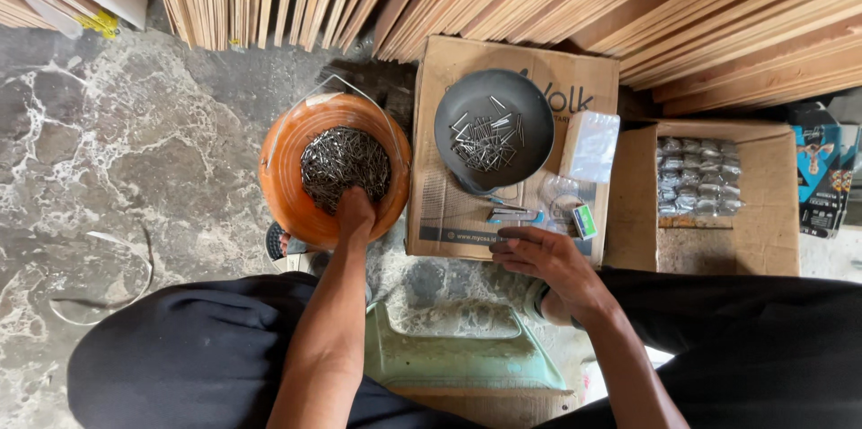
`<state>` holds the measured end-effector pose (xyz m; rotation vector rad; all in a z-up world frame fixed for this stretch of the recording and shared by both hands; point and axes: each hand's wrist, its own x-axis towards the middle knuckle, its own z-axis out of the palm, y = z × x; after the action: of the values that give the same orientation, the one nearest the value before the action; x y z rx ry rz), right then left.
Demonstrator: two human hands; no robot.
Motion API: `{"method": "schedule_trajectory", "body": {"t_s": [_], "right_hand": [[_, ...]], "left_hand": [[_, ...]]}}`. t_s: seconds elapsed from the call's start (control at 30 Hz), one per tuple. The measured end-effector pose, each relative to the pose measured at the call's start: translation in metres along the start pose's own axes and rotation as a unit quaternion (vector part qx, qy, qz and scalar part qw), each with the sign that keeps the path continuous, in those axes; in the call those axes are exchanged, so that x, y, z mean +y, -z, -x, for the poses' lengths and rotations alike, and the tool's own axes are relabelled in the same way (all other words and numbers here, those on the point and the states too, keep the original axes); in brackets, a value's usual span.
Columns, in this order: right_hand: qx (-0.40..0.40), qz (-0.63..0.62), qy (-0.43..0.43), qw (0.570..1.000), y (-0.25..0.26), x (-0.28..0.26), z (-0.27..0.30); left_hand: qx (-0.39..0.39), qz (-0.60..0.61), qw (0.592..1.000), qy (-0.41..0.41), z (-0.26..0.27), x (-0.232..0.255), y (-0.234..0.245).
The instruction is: The person transfers nails from an orange bucket into a black pan, then uses a pair of tweezers to pick up nails from the pan and place them into small plastic bags. The task involves sorting and bagging nails in a workshop setting.
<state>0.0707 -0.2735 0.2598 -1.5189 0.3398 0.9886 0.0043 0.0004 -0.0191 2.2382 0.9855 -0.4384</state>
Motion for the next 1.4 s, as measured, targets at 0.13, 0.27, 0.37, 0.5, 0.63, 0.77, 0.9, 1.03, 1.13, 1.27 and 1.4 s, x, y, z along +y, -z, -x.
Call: {"method": "schedule_trajectory", "body": {"t_s": [0.13, 0.27, 0.37, 0.5, 0.63, 0.77, 0.9, 1.03, 1.13, 1.27, 1.4], "right_hand": [[0.000, 0.005, 0.001, 1.000, 0.000, -0.001, 0.001], [-0.019, 0.005, 0.014, 1.000, -0.004, -0.002, 0.003], [-0.041, 0.003, 0.026, 0.999, -0.007, -0.003, 0.007], [-0.079, -0.001, 0.059, 0.995, -0.006, 0.000, 0.006], [-0.081, -0.023, 0.066, 0.994, -0.006, -0.011, 0.013], [-0.081, 0.007, 0.085, 0.993, 0.009, -0.008, 0.006], [0.036, 0.067, 0.100, 0.992, 0.051, 0.018, -0.027], [0.223, 0.189, 0.136, 0.946, 0.112, 0.041, -0.091], [0.373, 0.267, 0.142, 0.877, 0.138, 0.035, -0.110], [0.386, 0.295, 0.286, 0.826, 0.146, 0.030, -0.132], [0.363, 0.287, 0.350, 0.814, 0.136, 0.027, -0.128]], "left_hand": [[-0.025, 0.018, 1.000, 0.005, -0.005, -0.007, -0.015], [0.021, 0.000, 1.000, 0.021, -0.022, -0.016, -0.020], [0.039, 0.003, 0.998, 0.041, 0.002, 0.004, 0.004], [0.197, 0.058, 0.979, -0.012, 0.052, 0.052, 0.046], [0.461, 0.106, 0.864, -0.171, 0.065, 0.111, 0.058], [0.371, 0.144, 0.864, -0.309, 0.116, 0.189, 0.096], [0.382, 0.097, 0.841, -0.370, 0.136, 0.224, 0.093], [0.311, 0.153, 0.871, -0.349, 0.153, 0.247, 0.074], [0.274, 0.150, 0.864, -0.394, 0.170, 0.262, 0.042], [0.151, 0.115, 0.848, -0.495, 0.201, 0.272, -0.003], [0.032, 0.008, 0.837, -0.546, 0.215, 0.258, -0.034]]}}
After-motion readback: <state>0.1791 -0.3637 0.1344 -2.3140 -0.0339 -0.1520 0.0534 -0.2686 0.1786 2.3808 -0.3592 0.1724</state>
